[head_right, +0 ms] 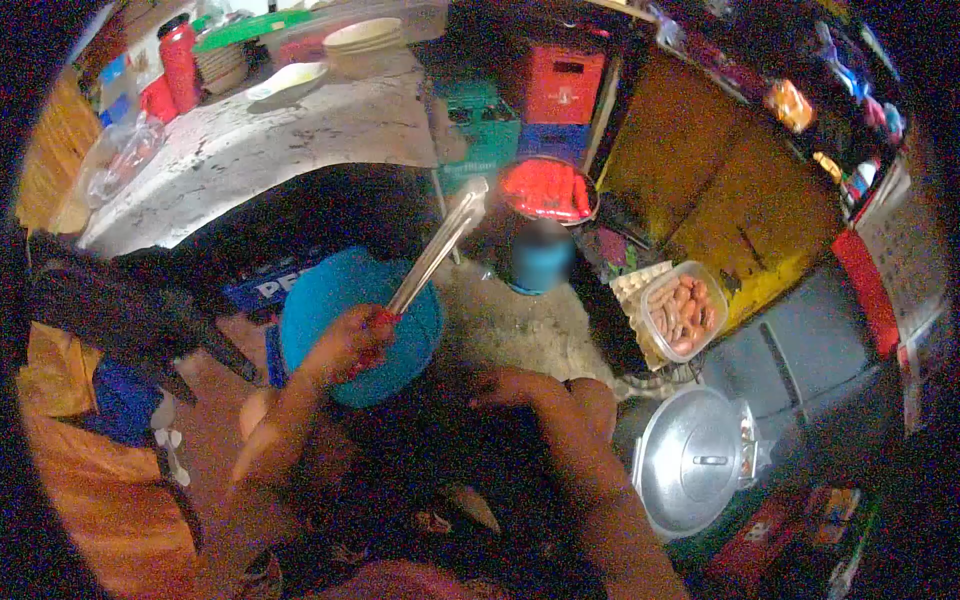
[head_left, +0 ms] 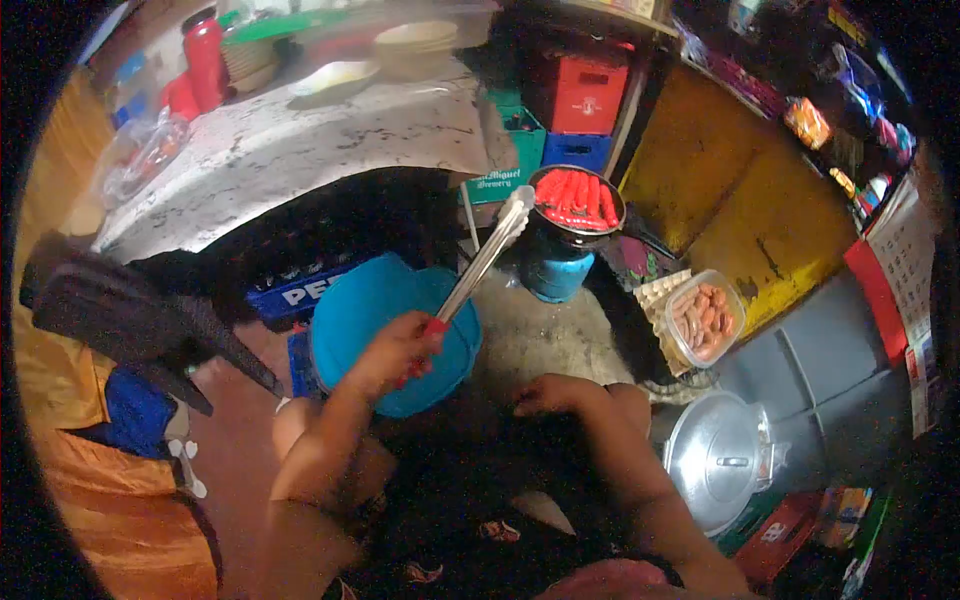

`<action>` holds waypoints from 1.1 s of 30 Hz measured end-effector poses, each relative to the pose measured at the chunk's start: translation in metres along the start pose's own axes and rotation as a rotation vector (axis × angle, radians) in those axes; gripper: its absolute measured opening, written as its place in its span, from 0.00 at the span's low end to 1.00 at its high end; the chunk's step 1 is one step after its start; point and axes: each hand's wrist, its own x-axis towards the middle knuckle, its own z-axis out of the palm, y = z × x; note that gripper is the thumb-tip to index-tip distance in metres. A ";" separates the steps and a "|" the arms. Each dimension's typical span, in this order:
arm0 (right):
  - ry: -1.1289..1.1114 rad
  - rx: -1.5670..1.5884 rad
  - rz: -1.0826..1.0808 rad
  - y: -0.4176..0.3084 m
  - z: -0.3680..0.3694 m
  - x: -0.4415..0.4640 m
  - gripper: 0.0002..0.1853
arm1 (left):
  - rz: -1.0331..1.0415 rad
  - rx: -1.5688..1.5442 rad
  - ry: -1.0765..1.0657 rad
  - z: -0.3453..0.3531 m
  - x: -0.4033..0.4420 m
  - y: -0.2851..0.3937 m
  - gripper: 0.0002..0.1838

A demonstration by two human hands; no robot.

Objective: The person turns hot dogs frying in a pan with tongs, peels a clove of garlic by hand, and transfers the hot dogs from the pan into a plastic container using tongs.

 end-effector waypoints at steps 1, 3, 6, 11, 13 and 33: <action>-0.012 0.027 0.002 -0.004 -0.004 -0.002 0.30 | -0.003 0.007 0.000 0.000 -0.002 0.000 0.18; -0.035 0.161 -0.131 0.003 -0.007 -0.004 0.31 | -0.012 0.025 -0.003 0.002 -0.004 0.002 0.18; -0.066 0.298 -0.299 -0.061 -0.034 -0.040 0.32 | 0.016 -0.050 -0.026 0.001 0.005 -0.019 0.17; -0.055 0.532 -0.554 -0.140 -0.077 -0.084 0.36 | 0.026 -0.019 -0.011 0.004 -0.002 -0.022 0.19; -0.029 0.543 -0.644 -0.158 -0.082 -0.088 0.38 | 0.041 0.019 -0.013 0.002 -0.005 -0.016 0.19; 0.575 0.087 -1.001 -0.319 -0.124 -0.072 0.20 | 0.191 -0.188 -0.051 0.005 -0.010 -0.017 0.23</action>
